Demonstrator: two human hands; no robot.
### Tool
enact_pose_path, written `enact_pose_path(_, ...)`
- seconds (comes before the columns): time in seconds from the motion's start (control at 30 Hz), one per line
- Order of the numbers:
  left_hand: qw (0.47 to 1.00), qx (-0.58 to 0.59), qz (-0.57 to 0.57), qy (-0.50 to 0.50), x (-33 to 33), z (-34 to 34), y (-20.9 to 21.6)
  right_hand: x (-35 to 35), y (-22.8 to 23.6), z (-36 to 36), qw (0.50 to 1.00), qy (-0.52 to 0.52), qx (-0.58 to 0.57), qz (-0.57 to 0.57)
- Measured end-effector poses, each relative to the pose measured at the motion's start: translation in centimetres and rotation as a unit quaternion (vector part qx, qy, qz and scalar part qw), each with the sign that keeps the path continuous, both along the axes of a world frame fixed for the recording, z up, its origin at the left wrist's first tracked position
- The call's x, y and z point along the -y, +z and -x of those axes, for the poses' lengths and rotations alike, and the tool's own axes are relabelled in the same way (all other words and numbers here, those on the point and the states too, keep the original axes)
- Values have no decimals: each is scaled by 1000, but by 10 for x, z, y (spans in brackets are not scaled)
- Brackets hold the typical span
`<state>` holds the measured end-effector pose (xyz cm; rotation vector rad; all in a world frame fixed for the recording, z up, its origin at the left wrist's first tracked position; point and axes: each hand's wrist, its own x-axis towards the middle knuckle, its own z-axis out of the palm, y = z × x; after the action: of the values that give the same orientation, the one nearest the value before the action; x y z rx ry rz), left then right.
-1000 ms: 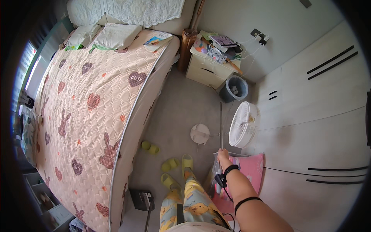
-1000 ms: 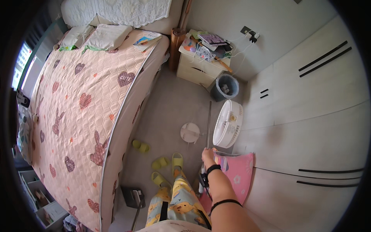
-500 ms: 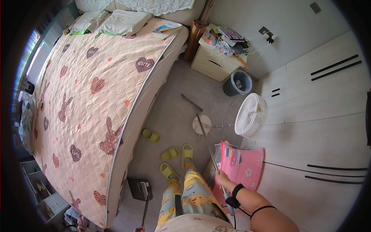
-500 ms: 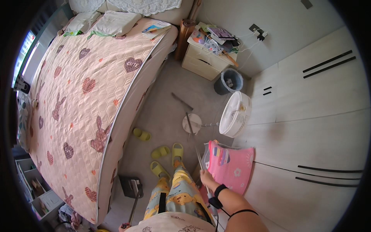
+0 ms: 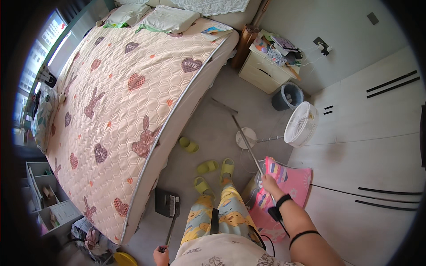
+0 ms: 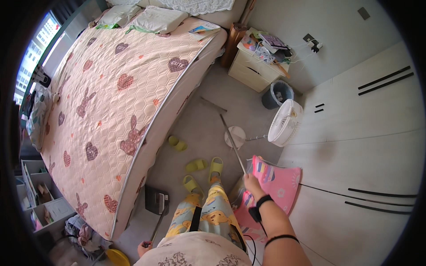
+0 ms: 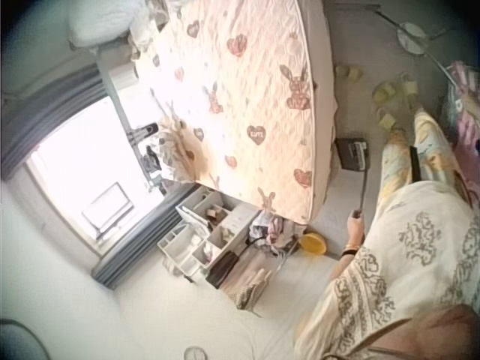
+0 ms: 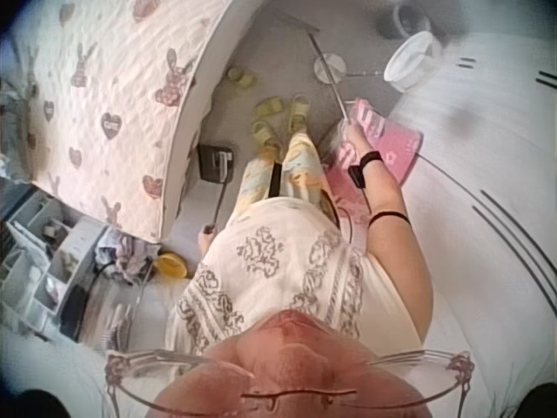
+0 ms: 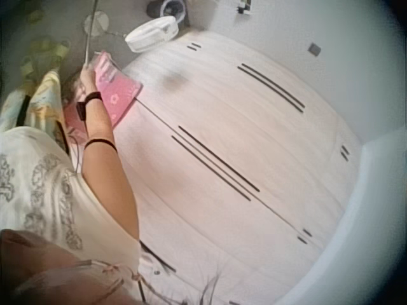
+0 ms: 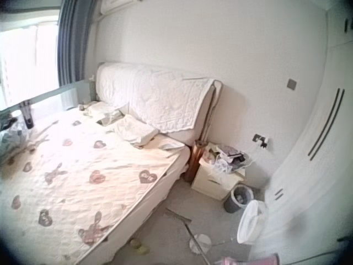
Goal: The person is sweeping the floor in a bedroom using a broom and a dustpan.
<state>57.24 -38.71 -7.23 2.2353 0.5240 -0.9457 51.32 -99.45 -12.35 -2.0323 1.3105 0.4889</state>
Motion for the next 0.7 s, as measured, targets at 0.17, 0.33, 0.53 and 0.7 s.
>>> enact_pose_path(0.17, 1000, -10, -3, 20, -3, 16, -3, -9, -32, -47, 999, -14, -44, -8)
enact_pose_path(0.33, 999, 2, -49, 15, 11, 22, 21, -88, 42, 68, 974, 79, -207, -45)
enact_pose_path(0.53, 997, 9, -74, -15, 35, 4, 38, -70, 86, 126, 985, 79, -138, -61)
enact_pose_path(0.7, 994, -10, -104, -24, 45, -3, 48, -32, 59, 52, 991, 101, -80, 43)
